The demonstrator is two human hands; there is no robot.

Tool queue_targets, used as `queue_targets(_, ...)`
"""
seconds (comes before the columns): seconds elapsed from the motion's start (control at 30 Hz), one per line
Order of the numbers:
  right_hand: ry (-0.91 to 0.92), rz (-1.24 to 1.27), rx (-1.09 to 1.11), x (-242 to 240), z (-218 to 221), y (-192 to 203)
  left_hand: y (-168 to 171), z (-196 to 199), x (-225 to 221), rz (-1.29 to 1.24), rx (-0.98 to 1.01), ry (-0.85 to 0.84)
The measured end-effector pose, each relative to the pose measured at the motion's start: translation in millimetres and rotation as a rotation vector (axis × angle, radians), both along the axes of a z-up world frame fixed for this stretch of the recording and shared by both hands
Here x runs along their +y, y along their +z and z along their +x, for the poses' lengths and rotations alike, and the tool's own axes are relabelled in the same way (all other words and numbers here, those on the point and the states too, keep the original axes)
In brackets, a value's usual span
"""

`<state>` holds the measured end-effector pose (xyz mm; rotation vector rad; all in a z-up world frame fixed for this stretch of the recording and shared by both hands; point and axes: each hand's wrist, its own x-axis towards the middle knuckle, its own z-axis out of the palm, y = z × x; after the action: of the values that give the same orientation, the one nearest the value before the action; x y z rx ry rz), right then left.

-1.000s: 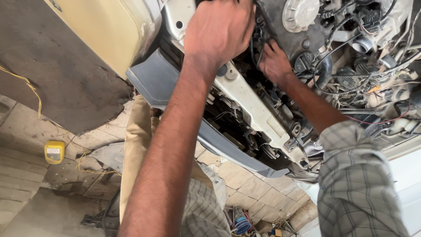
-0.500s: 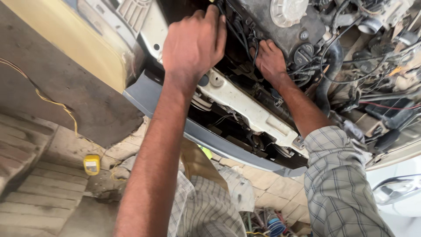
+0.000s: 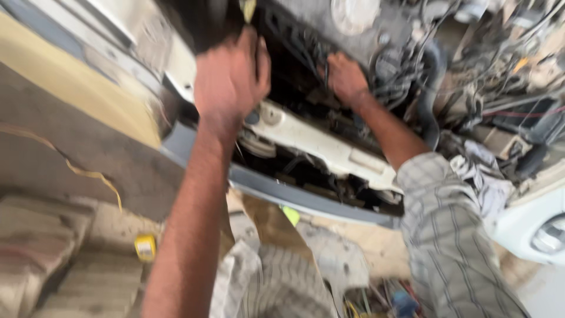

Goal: The person works on a car engine, using a wrench to loosen and tighten various bolts and components within the engine bay. The person handles the wrench and manipulates engine parts with their hands.

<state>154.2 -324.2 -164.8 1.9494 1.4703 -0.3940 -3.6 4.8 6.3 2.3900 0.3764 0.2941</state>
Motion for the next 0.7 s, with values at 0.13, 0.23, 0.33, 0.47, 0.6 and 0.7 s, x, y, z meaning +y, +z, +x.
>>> queue_targets(0.13, 0.351, -0.046, -0.150, 8.6, -7.2, 31.2, 4.6, 1.8, -2.5, -0.019, 0.075, -0.003)
queue_targets(0.23, 0.359, -0.011, -0.079, 7.5, 5.8, 46.8, 2.6, 6.0, -1.2, -0.002, 0.073, -0.023)
queue_targets(0.33, 0.359, -0.229, 0.006, 5.2, 4.6, 53.5, 2.5, 1.1, -1.9, -0.016, 0.080, -0.028)
queue_targets(0.47, 0.260, -0.194, 0.057, 11.0, 4.0, 45.9, 6.6, 5.2, 0.2, -0.027, 0.125, -0.017)
queue_targets(0.6, 0.307, 0.054, -0.062, -4.5, 3.2, 27.7, 2.8, 4.5, -1.2, -0.056, 0.158, -0.015)
queue_targets(0.7, 0.226, 0.139, -0.015, -21.7, 3.4, 6.7, 5.1, 5.1, 0.0, -0.036, 0.152, -0.027)
